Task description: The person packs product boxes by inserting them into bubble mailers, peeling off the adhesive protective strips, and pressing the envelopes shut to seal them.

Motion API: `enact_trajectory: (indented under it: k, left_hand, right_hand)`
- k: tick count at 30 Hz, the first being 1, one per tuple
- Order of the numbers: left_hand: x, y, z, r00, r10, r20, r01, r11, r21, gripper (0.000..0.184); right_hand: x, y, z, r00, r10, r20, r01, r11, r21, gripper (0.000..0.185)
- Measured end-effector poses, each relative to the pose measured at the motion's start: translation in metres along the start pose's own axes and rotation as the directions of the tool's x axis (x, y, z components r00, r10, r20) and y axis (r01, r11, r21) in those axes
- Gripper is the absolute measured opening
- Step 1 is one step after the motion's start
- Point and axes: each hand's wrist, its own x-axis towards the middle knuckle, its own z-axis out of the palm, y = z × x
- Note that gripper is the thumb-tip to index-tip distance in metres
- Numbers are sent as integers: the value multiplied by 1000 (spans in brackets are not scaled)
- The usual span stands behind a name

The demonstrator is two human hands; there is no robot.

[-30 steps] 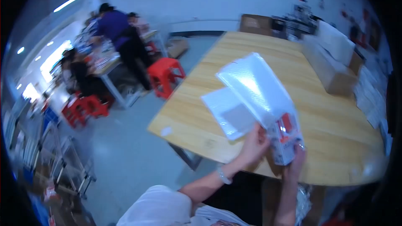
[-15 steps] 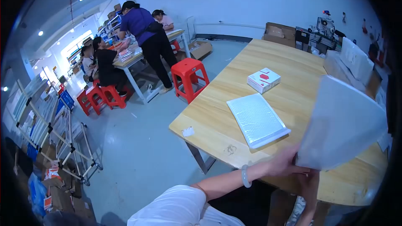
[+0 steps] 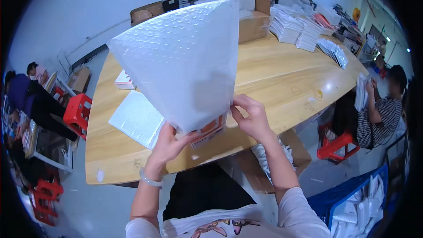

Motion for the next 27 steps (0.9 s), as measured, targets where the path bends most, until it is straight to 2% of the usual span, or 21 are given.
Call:
enact_trajectory:
  k: [2,6,7,8,11,12,16,17,21,22,23,24,25,26,27]
  left_hand:
    - [-6,-3,-3,1000,20,-22,-20,1000,-3,37]
    - [-18,-1,-17,968,-112,-225,140,984,110,20]
    - [-20,1,-18,966,-118,-230,147,983,114,20]
    - [-20,4,-16,976,-2,-217,56,969,240,18]
    - [-21,10,-6,945,316,-86,-213,791,574,12]
    - [-22,9,-3,946,311,-87,-208,792,574,12]
    - [-29,1,8,896,378,234,-387,402,830,13]
    - [-30,-3,10,894,378,242,-395,406,824,13]
    - [-38,-9,9,964,116,239,-264,490,831,19]
    - [-41,-4,4,984,47,173,-164,617,770,28]
    - [-41,6,0,991,-27,135,-72,733,677,36]
    - [-46,3,0,980,-193,-45,189,847,497,54]
    - [-51,2,4,960,-215,-178,267,892,365,58]
    - [-57,-3,6,917,-276,-287,342,915,214,61]
    - [-62,-17,-1,822,-464,-331,543,814,207,66]
  right_hand:
    - [-1,5,1,1000,5,23,-5,1000,1,29]
    - [-2,16,10,997,-63,-36,59,995,-85,28]
    - [-2,17,13,998,-60,-32,57,995,-77,28]
    - [0,19,14,998,-66,-14,64,992,-113,26]
    - [5,24,18,996,-80,43,87,971,-223,21]
    - [6,27,20,996,-76,45,84,972,-221,21]
    - [3,51,34,970,-11,243,61,978,-202,19]
    - [0,55,36,971,-3,237,54,976,-209,19]
    - [-8,62,51,966,-93,242,140,972,-187,21]
    - [-11,66,49,948,-135,288,177,976,-127,25]
    - [-17,69,51,956,-123,267,140,989,-44,28]
    - [-20,57,48,950,-129,284,134,991,1,28]
    - [-30,41,42,951,-110,290,109,994,20,29]
    - [-53,28,42,977,-106,184,90,992,94,26]
    - [-69,6,37,953,-3,303,-62,977,204,20]
